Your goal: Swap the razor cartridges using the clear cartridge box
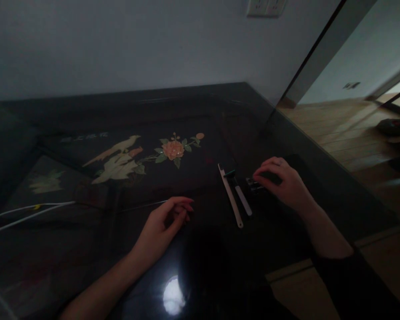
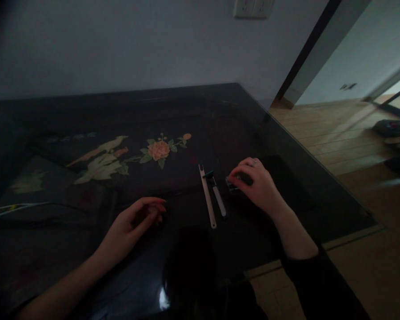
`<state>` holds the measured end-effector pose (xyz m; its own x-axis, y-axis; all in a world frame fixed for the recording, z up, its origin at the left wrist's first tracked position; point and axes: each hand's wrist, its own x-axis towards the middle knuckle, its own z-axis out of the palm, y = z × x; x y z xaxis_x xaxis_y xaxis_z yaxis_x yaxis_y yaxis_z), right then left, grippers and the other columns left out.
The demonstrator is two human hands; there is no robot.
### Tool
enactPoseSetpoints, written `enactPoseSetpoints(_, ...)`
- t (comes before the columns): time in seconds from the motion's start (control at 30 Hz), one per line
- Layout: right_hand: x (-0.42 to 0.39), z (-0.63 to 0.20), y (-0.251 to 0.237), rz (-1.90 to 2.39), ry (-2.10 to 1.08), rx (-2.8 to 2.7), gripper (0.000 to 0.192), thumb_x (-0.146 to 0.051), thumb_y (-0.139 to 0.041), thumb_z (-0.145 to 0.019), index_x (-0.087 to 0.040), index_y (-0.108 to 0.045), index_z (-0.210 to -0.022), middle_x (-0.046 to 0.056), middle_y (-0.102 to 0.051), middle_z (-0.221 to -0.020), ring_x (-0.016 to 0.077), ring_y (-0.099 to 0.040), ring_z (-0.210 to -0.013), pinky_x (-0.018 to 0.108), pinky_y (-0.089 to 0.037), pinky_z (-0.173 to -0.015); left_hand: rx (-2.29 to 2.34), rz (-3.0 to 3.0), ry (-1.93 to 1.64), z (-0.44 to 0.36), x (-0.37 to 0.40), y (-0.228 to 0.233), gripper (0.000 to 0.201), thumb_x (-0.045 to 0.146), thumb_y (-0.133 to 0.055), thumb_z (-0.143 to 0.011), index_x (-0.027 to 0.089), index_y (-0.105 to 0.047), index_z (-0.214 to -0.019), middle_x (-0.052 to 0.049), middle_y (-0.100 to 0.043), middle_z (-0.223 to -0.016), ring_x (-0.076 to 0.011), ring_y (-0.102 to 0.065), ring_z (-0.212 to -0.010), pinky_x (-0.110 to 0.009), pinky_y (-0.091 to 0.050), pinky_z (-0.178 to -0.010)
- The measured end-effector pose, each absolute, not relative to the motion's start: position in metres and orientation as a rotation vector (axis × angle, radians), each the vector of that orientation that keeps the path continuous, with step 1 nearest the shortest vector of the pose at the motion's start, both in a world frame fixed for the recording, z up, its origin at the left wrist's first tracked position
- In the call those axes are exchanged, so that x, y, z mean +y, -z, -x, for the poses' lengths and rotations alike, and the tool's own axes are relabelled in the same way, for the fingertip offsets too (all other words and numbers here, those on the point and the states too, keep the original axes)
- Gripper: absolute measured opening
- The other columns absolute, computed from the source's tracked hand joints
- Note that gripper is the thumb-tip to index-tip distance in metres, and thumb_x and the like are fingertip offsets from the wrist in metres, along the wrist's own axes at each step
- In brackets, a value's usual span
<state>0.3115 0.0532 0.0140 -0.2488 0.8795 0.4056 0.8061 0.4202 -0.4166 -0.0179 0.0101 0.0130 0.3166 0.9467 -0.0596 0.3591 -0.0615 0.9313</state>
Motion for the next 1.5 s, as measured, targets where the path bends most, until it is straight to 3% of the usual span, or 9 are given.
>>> enactPoseSetpoints(0.07,0.05,-0.292,-0.015,1.448,-0.046,-2.191,0.032,-0.038,-0.051,-0.095,-0.017,-0.066,-0.076,0.007,-0.059,-0.081,0.0243,-0.054,-0.082,0.039,-0.043,-0.076,1.213,-1.635,-0.764,0.017,0.01,-0.013,0.022,0.023,-0.05,-0.09,0.018,-0.061,-0.108,-0.003,-0.068,-0.09,-0.0135,-0.065,-0.074,-0.025,-0.051,-0.067)
enactPoseSetpoints(0.33,0.04,-0.257,-0.018,1.713,0.23,-2.513,0.031,-0.035,-0.053,-0.095,-0.017,-0.066,-0.073,0.007,-0.06,-0.082,0.0251,-0.051,-0.089,0.038,-0.033,-0.08,1.214,-1.71,-0.755,0.019,0.011,-0.01,0.023,0.018,-0.049,-0.089,0.019,-0.062,-0.107,-0.003,-0.069,-0.09,-0.0133,-0.066,-0.074,-0.025,-0.051,-0.068)
enactPoseSetpoints(0.8,0.042,-0.26,-0.01,1.809,0.312,-2.479,0.025,-0.027,-0.056,-0.092,-0.017,-0.063,-0.07,0.006,-0.063,-0.078,0.0239,-0.052,-0.083,0.035,-0.029,-0.072,1.2,-1.77,-0.772,0.02,0.01,-0.008,0.025,0.013,-0.049,-0.087,0.019,-0.063,-0.106,-0.002,-0.069,-0.089,-0.0122,-0.065,-0.074,-0.024,-0.051,-0.068)
enactPoseSetpoints(1.5,0.041,-0.263,-0.013,1.813,0.318,-2.457,0.028,-0.032,-0.053,-0.093,-0.019,-0.061,-0.07,0.006,-0.061,-0.078,0.0238,-0.053,-0.08,0.034,-0.031,-0.069,1.197,-1.864,-0.742,0.02,0.01,-0.007,0.024,0.012,-0.048,-0.088,0.021,-0.064,-0.104,-0.001,-0.07,-0.089,-0.0131,-0.066,-0.075,-0.025,-0.051,-0.069)
